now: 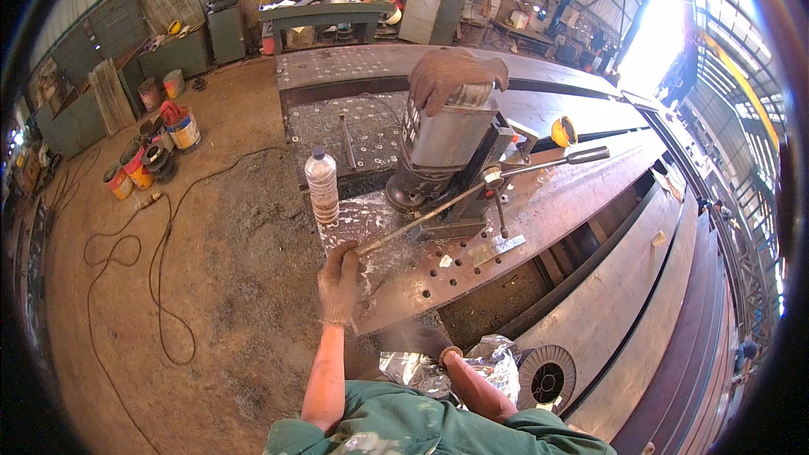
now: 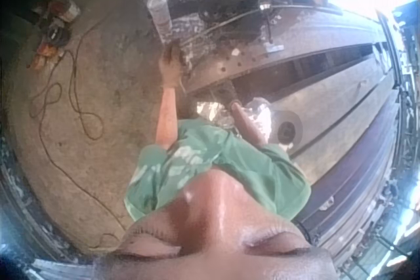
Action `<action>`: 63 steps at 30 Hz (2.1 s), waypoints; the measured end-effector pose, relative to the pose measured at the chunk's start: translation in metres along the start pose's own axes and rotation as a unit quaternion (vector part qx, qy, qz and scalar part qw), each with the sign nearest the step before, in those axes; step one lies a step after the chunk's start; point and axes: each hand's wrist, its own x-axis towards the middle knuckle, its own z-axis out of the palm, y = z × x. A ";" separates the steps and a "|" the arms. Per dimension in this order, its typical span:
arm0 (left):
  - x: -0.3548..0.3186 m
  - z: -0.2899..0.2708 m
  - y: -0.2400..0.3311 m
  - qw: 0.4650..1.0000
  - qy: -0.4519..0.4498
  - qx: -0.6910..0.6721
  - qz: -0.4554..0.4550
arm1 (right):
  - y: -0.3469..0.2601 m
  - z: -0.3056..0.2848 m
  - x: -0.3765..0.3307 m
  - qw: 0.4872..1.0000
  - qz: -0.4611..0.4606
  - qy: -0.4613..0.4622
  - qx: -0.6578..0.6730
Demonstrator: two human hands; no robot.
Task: The person operates a large industrial machine in a workshop, using a lever to control its movement over a metal sheet. They repeatedly adjust the lever and reposition a plastic bottle on the work surface while the machine runs.
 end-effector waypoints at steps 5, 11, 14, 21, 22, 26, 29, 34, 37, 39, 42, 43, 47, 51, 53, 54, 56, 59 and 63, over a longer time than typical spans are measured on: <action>-0.001 -0.003 0.000 1.000 0.002 -0.006 -0.007 | -0.051 0.013 -0.009 0.983 0.054 0.009 -0.176; -0.002 -0.001 0.005 1.000 -0.002 -0.013 -0.021 | -0.031 0.004 -0.010 0.987 0.052 -0.001 -0.154; -0.001 -0.002 0.005 1.000 -0.006 -0.017 -0.022 | -0.010 0.001 0.001 0.991 0.018 -0.018 -0.130; 0.001 -0.002 -0.004 1.000 -0.004 -0.005 -0.015 | 0.013 -0.007 0.010 0.992 0.012 -0.021 -0.127; 0.001 -0.003 -0.004 1.000 -0.001 -0.007 -0.017 | 0.003 -0.004 0.009 0.986 0.025 -0.027 -0.163; 0.000 -0.001 -0.003 1.000 -0.005 -0.025 -0.018 | -0.026 0.001 -0.002 0.987 0.044 -0.017 -0.152; 0.000 -0.003 -0.005 1.000 0.001 -0.020 -0.020 | -0.040 0.007 -0.005 0.988 0.063 -0.014 -0.138; -0.001 -0.005 -0.002 1.000 0.005 -0.008 -0.018 | 0.022 -0.009 0.011 0.994 0.051 -0.028 -0.096; -0.003 -0.002 0.007 0.999 0.000 -0.022 -0.026 | 0.083 -0.029 0.031 0.998 0.015 -0.047 -0.042; 0.000 0.009 -0.001 0.998 -0.014 -0.040 -0.036 | 0.120 -0.047 0.029 0.999 0.000 -0.039 -0.008; -0.001 0.001 0.000 1.000 -0.002 -0.022 -0.019 | 0.091 -0.024 0.039 0.993 -0.034 -0.080 -0.078; -0.003 -0.006 0.002 1.000 0.010 -0.020 -0.021 | 0.060 -0.012 0.035 0.986 -0.043 -0.101 -0.128; -0.003 -0.004 0.001 0.998 0.000 -0.043 -0.036 | 0.022 -0.009 0.014 0.990 -0.017 -0.084 -0.108; -0.001 -0.001 -0.004 0.999 -0.003 -0.044 -0.032 | 0.009 -0.009 0.006 0.990 -0.028 -0.065 -0.119; -0.002 -0.001 -0.003 0.998 -0.003 -0.048 -0.035 | 0.004 -0.007 0.005 0.990 -0.034 -0.058 -0.124; -0.003 0.000 -0.002 0.998 -0.002 -0.049 -0.037 | 0.003 -0.005 0.004 0.990 -0.037 -0.055 -0.126; -0.004 0.000 0.000 0.998 -0.001 -0.053 -0.040 | -0.001 -0.003 0.003 0.989 -0.043 -0.050 -0.130; -0.003 0.000 -0.002 0.998 0.003 -0.043 -0.043 | -0.004 0.000 0.001 0.988 -0.053 -0.041 -0.137; -0.003 -0.001 -0.002 0.999 0.005 -0.026 -0.039 | -0.006 0.002 0.002 0.987 -0.065 -0.030 -0.147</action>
